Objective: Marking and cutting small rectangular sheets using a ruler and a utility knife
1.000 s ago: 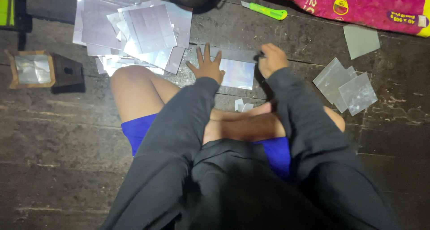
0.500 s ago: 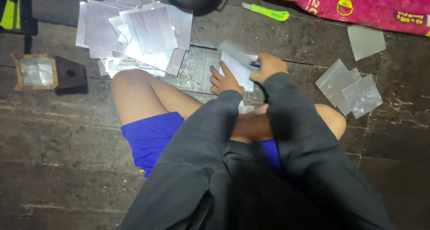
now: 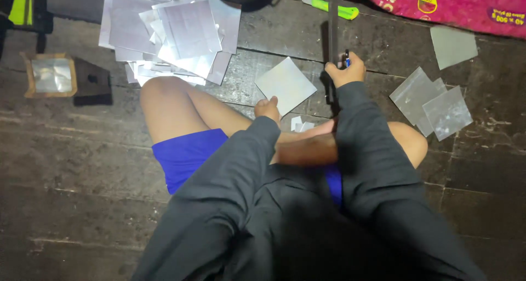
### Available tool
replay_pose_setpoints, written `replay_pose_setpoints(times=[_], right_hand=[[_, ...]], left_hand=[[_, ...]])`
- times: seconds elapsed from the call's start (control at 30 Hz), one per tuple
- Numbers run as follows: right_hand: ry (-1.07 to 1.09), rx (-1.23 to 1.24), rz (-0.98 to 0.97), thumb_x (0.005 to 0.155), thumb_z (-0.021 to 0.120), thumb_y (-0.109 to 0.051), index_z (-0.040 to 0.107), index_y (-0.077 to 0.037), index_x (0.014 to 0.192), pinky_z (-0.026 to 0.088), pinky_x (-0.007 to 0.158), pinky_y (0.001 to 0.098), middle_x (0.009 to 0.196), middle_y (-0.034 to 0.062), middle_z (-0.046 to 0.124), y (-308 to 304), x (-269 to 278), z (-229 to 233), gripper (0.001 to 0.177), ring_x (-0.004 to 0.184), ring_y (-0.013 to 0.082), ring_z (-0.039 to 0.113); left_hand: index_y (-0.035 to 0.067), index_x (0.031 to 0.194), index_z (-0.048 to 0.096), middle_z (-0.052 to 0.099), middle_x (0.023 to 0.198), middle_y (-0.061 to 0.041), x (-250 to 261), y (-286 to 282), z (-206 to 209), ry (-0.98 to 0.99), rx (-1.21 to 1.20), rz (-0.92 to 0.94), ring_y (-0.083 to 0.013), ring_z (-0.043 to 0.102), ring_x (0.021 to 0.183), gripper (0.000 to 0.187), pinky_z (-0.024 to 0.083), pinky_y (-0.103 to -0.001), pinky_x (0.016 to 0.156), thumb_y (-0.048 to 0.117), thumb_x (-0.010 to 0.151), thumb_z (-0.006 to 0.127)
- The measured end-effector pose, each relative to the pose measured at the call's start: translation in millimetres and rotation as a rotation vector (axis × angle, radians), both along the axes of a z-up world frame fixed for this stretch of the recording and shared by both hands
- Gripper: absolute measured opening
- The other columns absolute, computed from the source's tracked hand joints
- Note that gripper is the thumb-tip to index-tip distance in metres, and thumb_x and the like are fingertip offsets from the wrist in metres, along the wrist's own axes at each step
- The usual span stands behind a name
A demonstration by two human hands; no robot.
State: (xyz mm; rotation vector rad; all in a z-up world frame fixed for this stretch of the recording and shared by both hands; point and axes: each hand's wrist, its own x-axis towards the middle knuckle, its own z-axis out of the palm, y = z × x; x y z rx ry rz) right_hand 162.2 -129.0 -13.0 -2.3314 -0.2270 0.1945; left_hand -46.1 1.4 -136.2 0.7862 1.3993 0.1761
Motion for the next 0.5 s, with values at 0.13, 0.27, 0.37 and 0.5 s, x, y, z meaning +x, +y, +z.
replay_pose_setpoints(times=[0.13, 0.27, 0.37, 0.5], right_hand=[[-0.03, 0.0, 0.002, 0.066, 0.091, -0.028, 0.071, -0.018, 0.088, 0.056, 0.061, 0.0358, 0.071, 0.0032, 0.07, 2.1, -11.9, 2.0, 0.032, 0.073, 0.0173, 0.071], [-0.053, -0.055, -0.007, 0.064, 0.089, -0.028, 0.072, -0.018, 0.089, 0.059, 0.067, 0.0386, 0.076, 0.0064, 0.073, -2.0, -16.7, 7.7, 0.031, 0.081, 0.0248, 0.075], [-0.001, -0.083, -0.015, 0.066, 0.087, -0.03, 0.071, -0.021, 0.088, 0.06, 0.069, 0.0363, 0.076, 0.0013, 0.073, -6.4, -18.8, 5.6, 0.029, 0.081, 0.019, 0.074], [-0.043, -0.176, 0.071, 0.066, 0.085, -0.028, 0.071, -0.013, 0.091, 0.059, 0.07, 0.0464, 0.077, 0.0127, 0.072, 10.2, -36.1, 30.1, 0.032, 0.085, 0.0341, 0.075]], left_hand=[[0.008, 0.132, 0.057, 0.064, 0.125, -0.015, 11.7, -20.5, -18.5, 0.064, -0.044, 0.022, -0.0293, 0.069, 0.111, 0.047, 0.064, -0.045, 0.086, 0.039, 0.097, 0.069], [0.0, 0.144, 0.047, 0.053, 0.145, -0.025, 17.5, -38.0, 109.2, 0.07, -0.067, 0.072, -0.0388, 0.051, 0.137, 0.057, 0.046, -0.051, 0.114, 0.041, 0.104, 0.054], [0.0, 0.152, 0.034, 0.039, 0.156, -0.026, 23.4, -40.7, 183.5, 0.063, -0.115, 0.087, -0.0396, 0.041, 0.145, 0.059, 0.036, -0.053, 0.122, 0.041, 0.11, 0.037], [0.004, 0.158, 0.022, 0.025, 0.165, -0.023, 55.0, -54.7, 183.4, 0.109, -0.186, 0.069, -0.0362, 0.029, 0.153, 0.057, 0.025, -0.05, 0.127, 0.038, 0.113, 0.024]])
